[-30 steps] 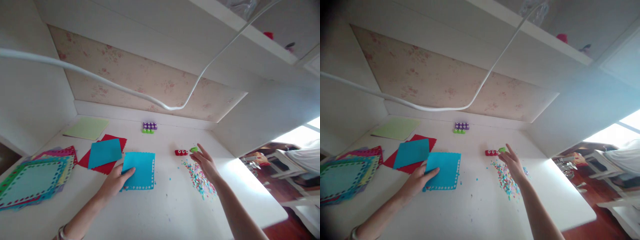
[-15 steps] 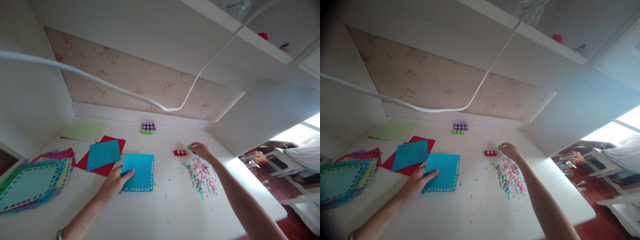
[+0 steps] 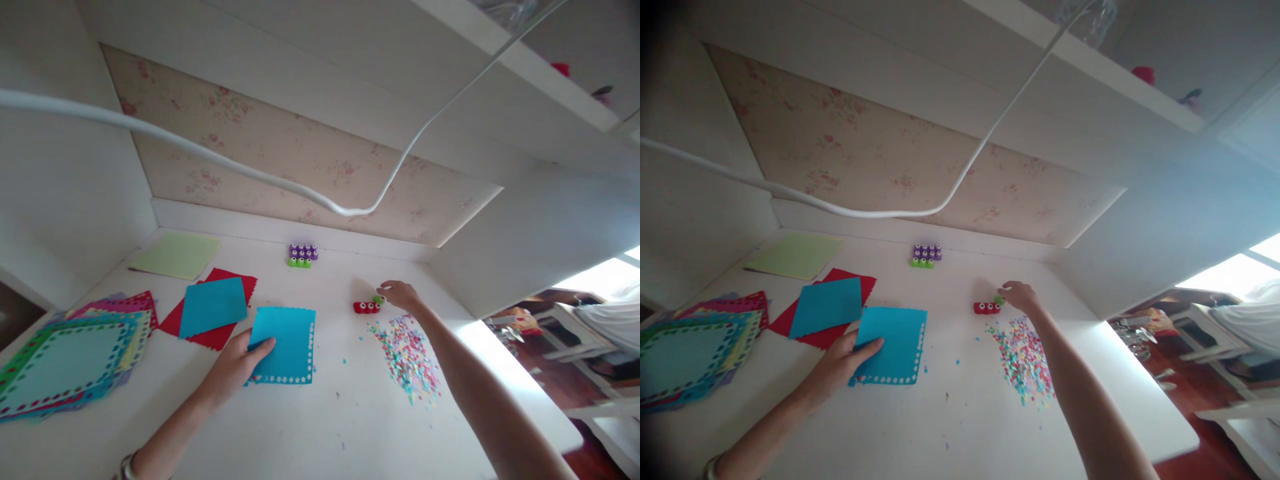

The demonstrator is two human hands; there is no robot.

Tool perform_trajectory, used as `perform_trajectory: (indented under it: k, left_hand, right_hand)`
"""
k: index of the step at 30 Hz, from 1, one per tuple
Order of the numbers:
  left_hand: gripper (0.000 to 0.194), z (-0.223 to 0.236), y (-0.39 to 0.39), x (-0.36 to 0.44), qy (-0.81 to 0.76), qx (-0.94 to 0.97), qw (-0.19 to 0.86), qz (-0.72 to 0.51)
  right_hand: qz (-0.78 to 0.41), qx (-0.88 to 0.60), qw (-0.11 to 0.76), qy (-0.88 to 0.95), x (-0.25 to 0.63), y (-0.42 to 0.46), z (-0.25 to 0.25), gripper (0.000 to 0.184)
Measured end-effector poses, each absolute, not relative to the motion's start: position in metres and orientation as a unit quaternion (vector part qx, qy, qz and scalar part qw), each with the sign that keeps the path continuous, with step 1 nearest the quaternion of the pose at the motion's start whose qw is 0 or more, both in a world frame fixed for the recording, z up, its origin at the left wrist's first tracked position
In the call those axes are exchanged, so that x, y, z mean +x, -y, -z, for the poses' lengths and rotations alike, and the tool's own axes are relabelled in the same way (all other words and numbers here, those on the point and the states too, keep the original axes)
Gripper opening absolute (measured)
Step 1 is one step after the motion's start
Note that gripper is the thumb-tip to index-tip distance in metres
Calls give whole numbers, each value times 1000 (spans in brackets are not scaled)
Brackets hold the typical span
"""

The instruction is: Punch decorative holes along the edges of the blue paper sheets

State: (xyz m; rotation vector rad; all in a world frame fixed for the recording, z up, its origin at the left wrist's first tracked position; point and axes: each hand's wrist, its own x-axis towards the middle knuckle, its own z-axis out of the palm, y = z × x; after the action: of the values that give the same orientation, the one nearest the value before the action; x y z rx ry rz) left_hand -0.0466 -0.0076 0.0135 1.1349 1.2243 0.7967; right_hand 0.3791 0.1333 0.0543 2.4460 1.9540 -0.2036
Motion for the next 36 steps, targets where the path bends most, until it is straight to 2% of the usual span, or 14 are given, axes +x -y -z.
perform_trajectory:
  k: [3, 8, 13, 18, 22, 26, 30, 36]
  left_hand:
    - [59, -13, 8, -47, -510, 486, 613, -358]
    - [58, -10, 8, -47, -505, 479, 621, -360]
    - [58, -8, 6, -47, -494, 480, 624, -370]
    - [57, -10, 5, -47, -487, 473, 627, -381]
    - [53, -12, 4, -48, -478, 471, 621, -406]
    - [52, -17, 5, -47, -492, 470, 611, -405]
    - [48, -22, 8, -47, -511, 476, 596, -397]
    - [46, -23, 9, -46, -511, 488, 582, -402]
  right_hand:
    - [36, 770, -17, -636, 362, -141, -61, 37]
    - [59, 677, -59, -731, 293, -159, -50, 36]
    - [76, 597, -96, -793, 222, -183, -29, 50]
    - [101, 566, -113, -810, 190, -197, -17, 56]
    - [127, 576, -129, -797, 188, -197, -12, 49]
    - [170, 601, -154, -766, 198, -187, -13, 34]
    - [229, 620, -219, -717, 207, -159, -14, 24]
    - [369, 600, -353, -616, 198, -74, -7, 46]
